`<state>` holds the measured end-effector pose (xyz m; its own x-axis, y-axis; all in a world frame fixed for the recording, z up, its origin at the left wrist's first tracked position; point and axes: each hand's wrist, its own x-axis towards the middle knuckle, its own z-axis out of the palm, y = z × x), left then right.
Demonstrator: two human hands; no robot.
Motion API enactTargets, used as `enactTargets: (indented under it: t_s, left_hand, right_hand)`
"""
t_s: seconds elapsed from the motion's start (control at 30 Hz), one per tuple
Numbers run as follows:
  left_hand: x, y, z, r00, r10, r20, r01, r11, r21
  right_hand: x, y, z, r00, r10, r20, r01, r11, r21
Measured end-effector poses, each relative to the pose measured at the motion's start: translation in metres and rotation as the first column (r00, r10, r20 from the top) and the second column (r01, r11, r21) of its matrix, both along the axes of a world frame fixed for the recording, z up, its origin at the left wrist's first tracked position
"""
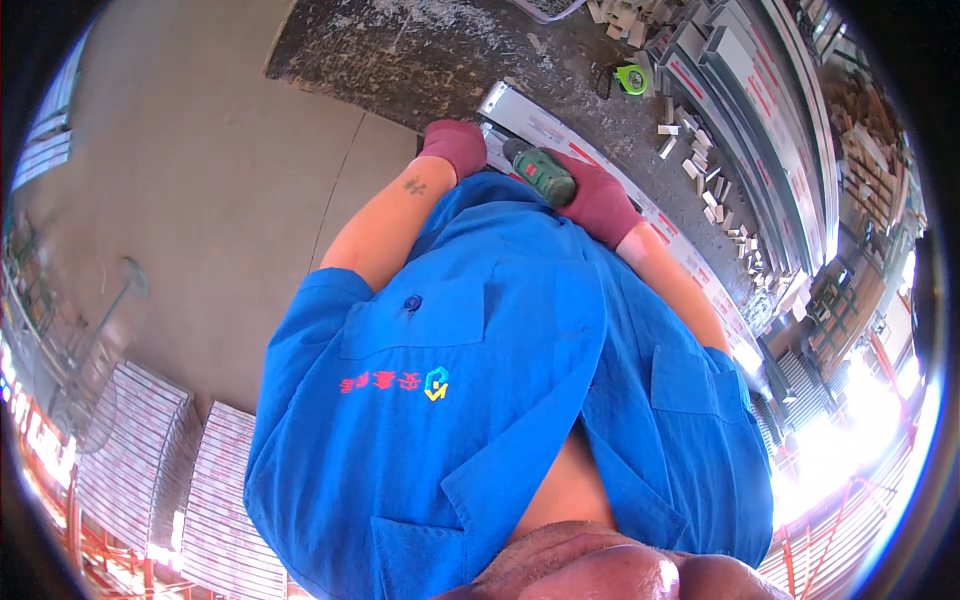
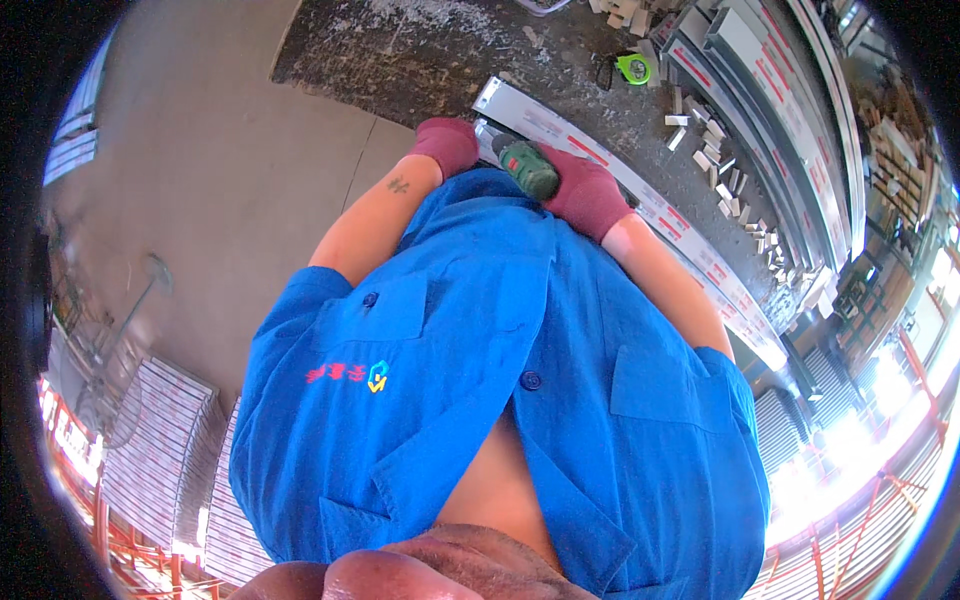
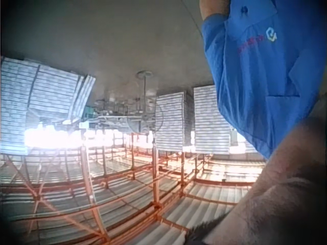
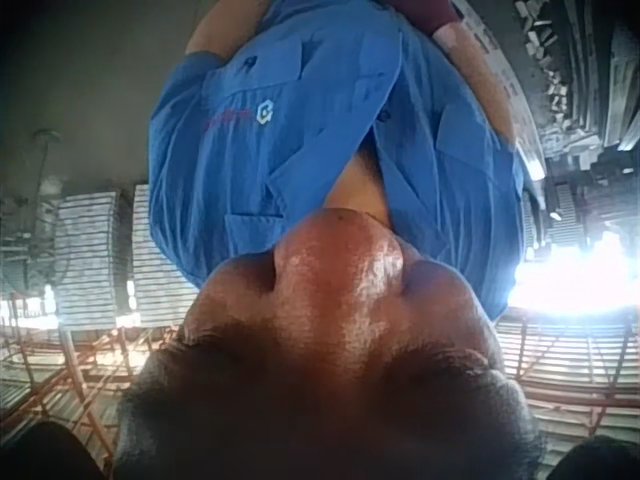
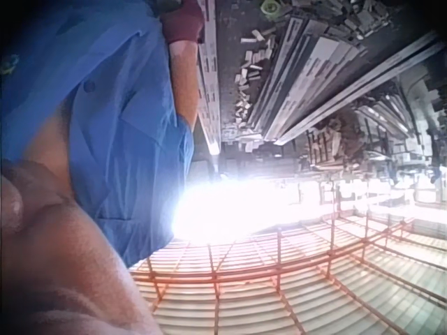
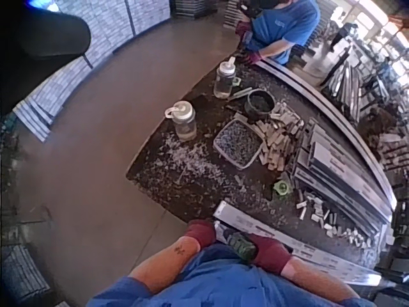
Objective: Drilling screws into aluminum extrusions using an electric drill to assemble frame components.
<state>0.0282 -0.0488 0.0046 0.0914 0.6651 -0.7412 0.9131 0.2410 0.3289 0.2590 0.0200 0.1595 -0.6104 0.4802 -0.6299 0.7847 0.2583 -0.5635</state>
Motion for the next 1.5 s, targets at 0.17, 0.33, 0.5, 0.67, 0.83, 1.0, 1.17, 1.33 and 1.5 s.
enactTargets:
  t_s: [0.17,0.33,0.5,0.67,0.83,1.0,1.17,1.33,1.5]
  left_hand:
    - [0.002,0.001,0.006,0.998,-0.059,-0.02,0.059,0.998,0.009]
    - [0.003,0.0,0.011,0.998,-0.061,-0.024,0.062,0.996,0.063]
    - [0.002,-0.001,0.005,0.999,-0.032,-0.01,0.032,0.997,0.076]
    - [0.001,0.002,0.012,1.0,-0.027,0.003,0.027,0.999,0.043]
    - [0.0,0.003,0.009,1.0,0.006,0.03,-0.006,1.0,0.008]
    - [0.0,0.005,0.005,0.999,0.027,0.02,-0.026,0.999,-0.031]
    - [-0.003,0.001,-0.009,0.997,0.072,0.037,-0.071,0.997,-0.037]
    - [-0.005,0.003,-0.013,0.997,0.047,0.063,-0.042,0.997,-0.064]
    - [-0.005,0.0,-0.015,0.996,0.041,0.077,-0.038,0.998,-0.04]
  right_hand:
    - [-0.012,-0.002,-0.001,0.98,0.153,0.127,-0.166,0.981,0.099]
    - [-0.036,-0.004,0.007,0.949,0.243,0.198,-0.287,0.928,0.238]
    - [-0.05,0.002,0.006,0.909,0.299,0.289,-0.349,0.926,0.14]
    - [-0.053,0.008,0.006,0.904,0.319,0.285,-0.365,0.923,0.123]
    - [-0.05,0.011,0.014,0.935,0.284,0.212,-0.324,0.928,0.186]
    - [-0.049,0.014,0.008,0.94,0.269,0.211,-0.305,0.938,0.166]
    - [-0.046,0.014,0.005,0.95,0.247,0.191,-0.281,0.942,0.18]
    - [-0.042,0.012,-0.001,0.949,0.24,0.203,-0.276,0.946,0.168]
    - [-0.043,0.01,0.002,0.961,0.224,0.165,-0.254,0.948,0.193]
